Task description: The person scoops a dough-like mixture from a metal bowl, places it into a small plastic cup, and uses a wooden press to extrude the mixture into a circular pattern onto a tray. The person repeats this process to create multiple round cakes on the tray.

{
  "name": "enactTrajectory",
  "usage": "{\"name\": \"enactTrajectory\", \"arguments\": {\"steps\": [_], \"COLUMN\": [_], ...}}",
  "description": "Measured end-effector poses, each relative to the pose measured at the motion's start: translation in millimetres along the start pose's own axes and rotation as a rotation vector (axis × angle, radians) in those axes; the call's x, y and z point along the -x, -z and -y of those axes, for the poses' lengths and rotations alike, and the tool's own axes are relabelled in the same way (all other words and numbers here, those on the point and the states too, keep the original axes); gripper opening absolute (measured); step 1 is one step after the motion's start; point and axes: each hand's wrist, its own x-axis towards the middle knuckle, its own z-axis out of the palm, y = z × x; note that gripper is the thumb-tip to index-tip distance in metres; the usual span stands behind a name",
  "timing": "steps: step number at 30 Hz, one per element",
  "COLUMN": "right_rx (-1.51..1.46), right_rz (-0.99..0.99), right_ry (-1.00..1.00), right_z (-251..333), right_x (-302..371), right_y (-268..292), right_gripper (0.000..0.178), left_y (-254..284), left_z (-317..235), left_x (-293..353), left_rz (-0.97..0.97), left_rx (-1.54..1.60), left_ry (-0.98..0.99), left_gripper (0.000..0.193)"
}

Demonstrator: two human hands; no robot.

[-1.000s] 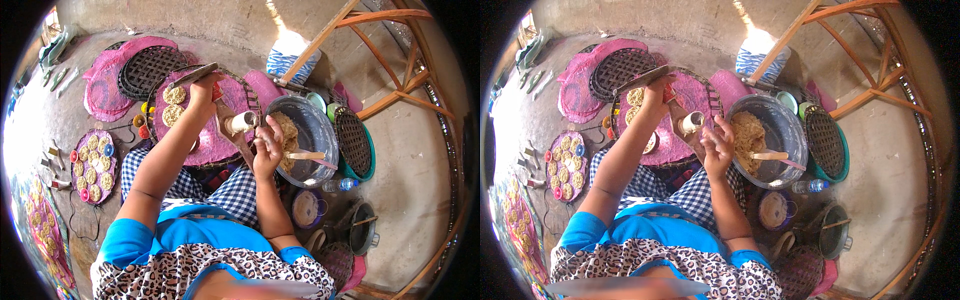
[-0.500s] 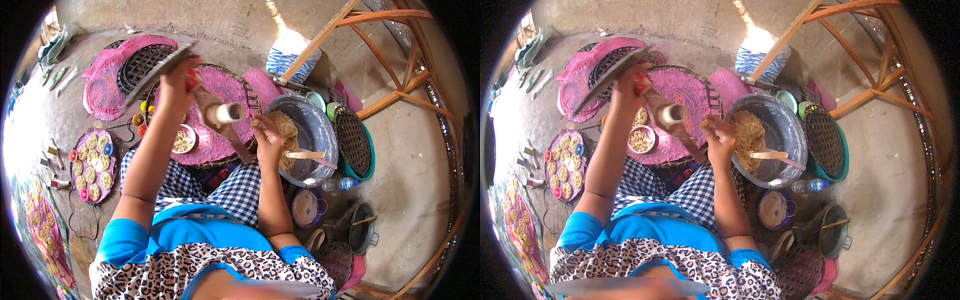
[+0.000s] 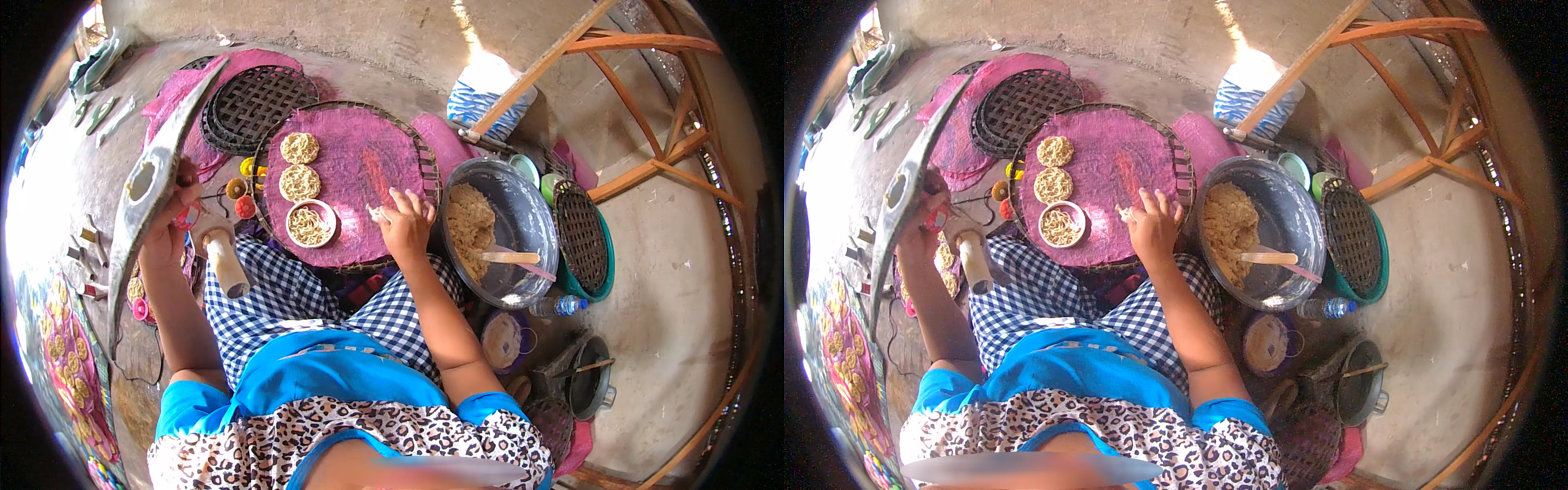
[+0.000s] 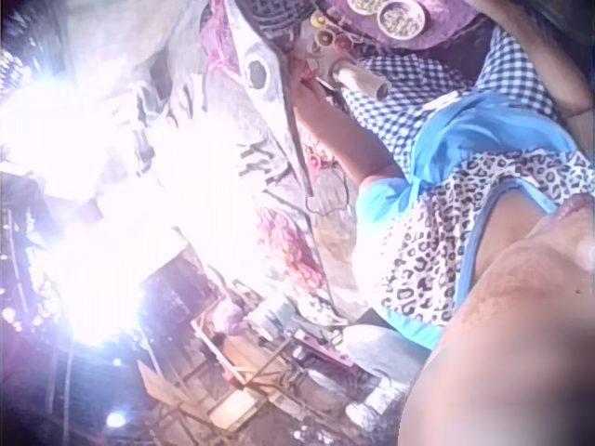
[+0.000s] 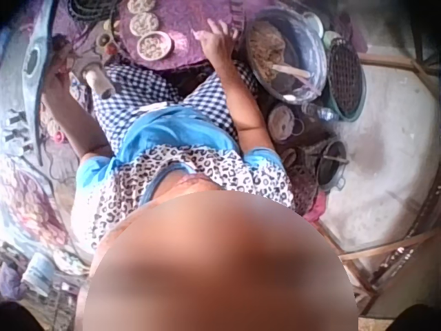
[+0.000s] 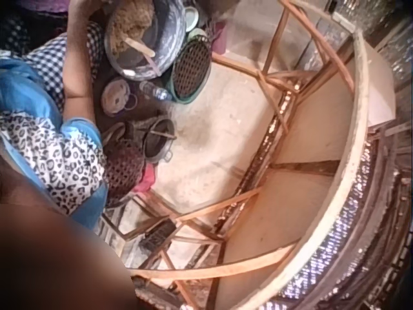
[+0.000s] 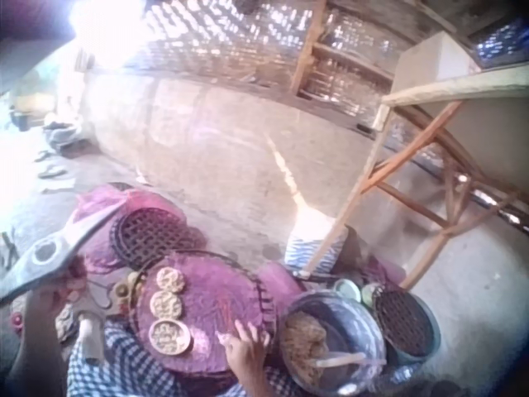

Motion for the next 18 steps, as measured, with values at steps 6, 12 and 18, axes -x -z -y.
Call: {"name": "enactTrajectory", "arguments": {"steps": [6,12,18], "right_rx": [-0.667,-1.345,-1.278], "right_rz": [0.002,0.107,0.058], "right_ry": [-0.299,-0.677,-0.401], "right_z": [-20,-16,27], "right_x": [-9,-7,-18], "right_y": [10,40,83], "right_gripper": [0.018,0.031,0.025], "left_y": [14,-15,-72], "left_z": [28,39,31], "left_x": [20,26,30], "left_rz": [-0.103,0.042,0.133], "left_rx": [-0.105,-0.019,-0.407], "left_ry": [0.061,0.099,0.317], "left_gripper": [0.042,0.051,0.028]}}
